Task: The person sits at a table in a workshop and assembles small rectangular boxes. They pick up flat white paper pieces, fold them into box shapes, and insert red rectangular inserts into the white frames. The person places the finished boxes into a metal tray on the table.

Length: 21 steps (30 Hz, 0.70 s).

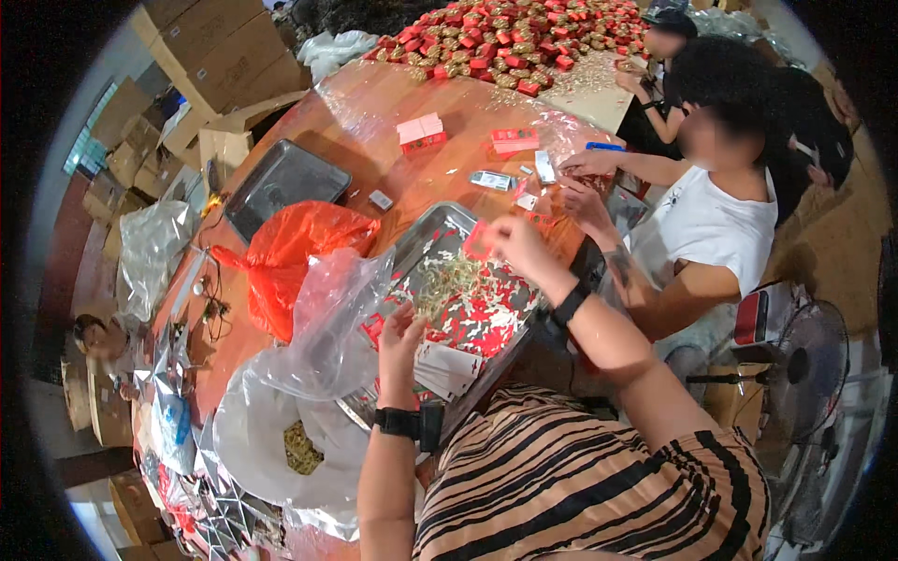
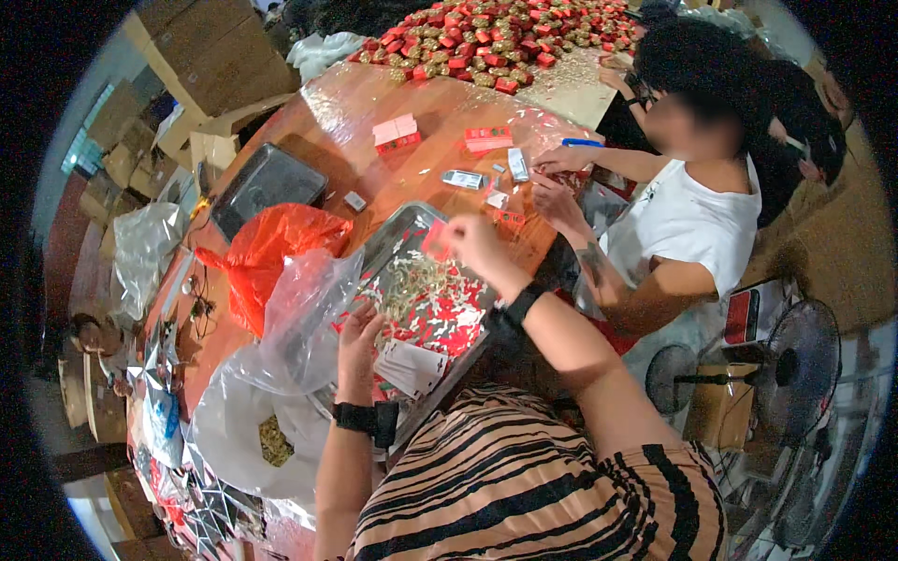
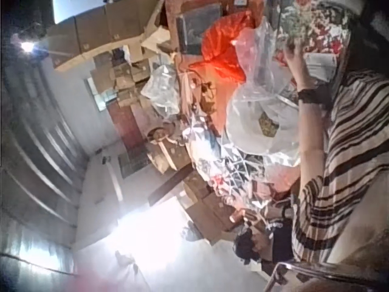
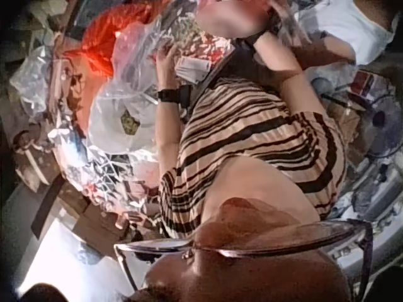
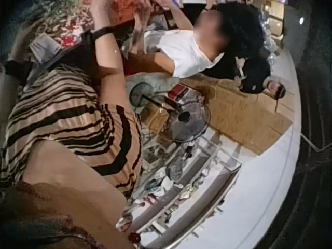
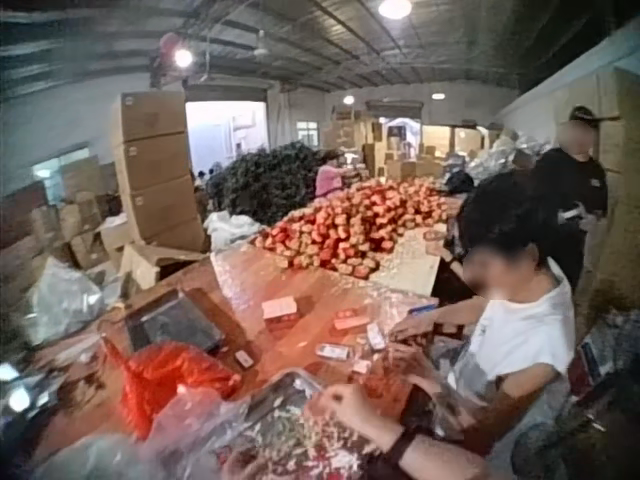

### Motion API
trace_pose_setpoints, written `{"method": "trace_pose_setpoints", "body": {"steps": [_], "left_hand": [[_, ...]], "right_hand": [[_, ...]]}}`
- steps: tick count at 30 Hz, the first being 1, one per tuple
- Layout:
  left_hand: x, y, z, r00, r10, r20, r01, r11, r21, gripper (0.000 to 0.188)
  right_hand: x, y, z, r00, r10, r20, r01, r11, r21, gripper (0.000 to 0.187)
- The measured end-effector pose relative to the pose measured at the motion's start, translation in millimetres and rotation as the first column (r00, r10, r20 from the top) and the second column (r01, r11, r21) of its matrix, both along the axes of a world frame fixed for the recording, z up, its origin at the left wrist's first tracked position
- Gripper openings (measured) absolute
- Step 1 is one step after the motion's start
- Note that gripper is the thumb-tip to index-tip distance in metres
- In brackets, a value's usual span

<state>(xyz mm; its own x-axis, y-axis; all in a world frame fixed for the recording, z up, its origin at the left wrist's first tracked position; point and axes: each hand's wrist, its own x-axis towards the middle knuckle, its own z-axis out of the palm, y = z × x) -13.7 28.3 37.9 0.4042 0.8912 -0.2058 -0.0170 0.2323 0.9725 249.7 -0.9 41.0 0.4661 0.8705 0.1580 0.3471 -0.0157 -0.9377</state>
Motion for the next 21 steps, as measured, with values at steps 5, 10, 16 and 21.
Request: {"method": "trace_pose_setpoints", "body": {"steps": [5,10,16,21], "left_hand": [[-28.7,-3.4,-12.7,0.991,0.082,-0.106,-0.095,0.987,-0.132,0.025],[-50.6,-10.8,-53.9,0.934,-0.048,-0.355,0.082,0.993,0.083,0.025],[-39.5,-26.6,-49.0,0.657,-0.04,-0.753,0.665,0.503,0.553,0.03],[-9.4,-32.4,-57.2,0.416,0.074,-0.906,0.872,0.251,0.421,0.032]], "right_hand": [[44.5,33.9,-25.9,0.765,-0.4,0.505,0.324,0.917,0.234,0.023],[-10.0,14.3,-72.1,0.85,0.287,0.442,-0.156,0.938,-0.31,0.013],[-41.9,8.5,-94.7,0.811,0.226,0.54,-0.035,0.939,-0.341,0.011],[-35.1,-1.4,-71.1,0.873,0.212,0.44,-0.129,0.969,-0.211,0.013]]}}
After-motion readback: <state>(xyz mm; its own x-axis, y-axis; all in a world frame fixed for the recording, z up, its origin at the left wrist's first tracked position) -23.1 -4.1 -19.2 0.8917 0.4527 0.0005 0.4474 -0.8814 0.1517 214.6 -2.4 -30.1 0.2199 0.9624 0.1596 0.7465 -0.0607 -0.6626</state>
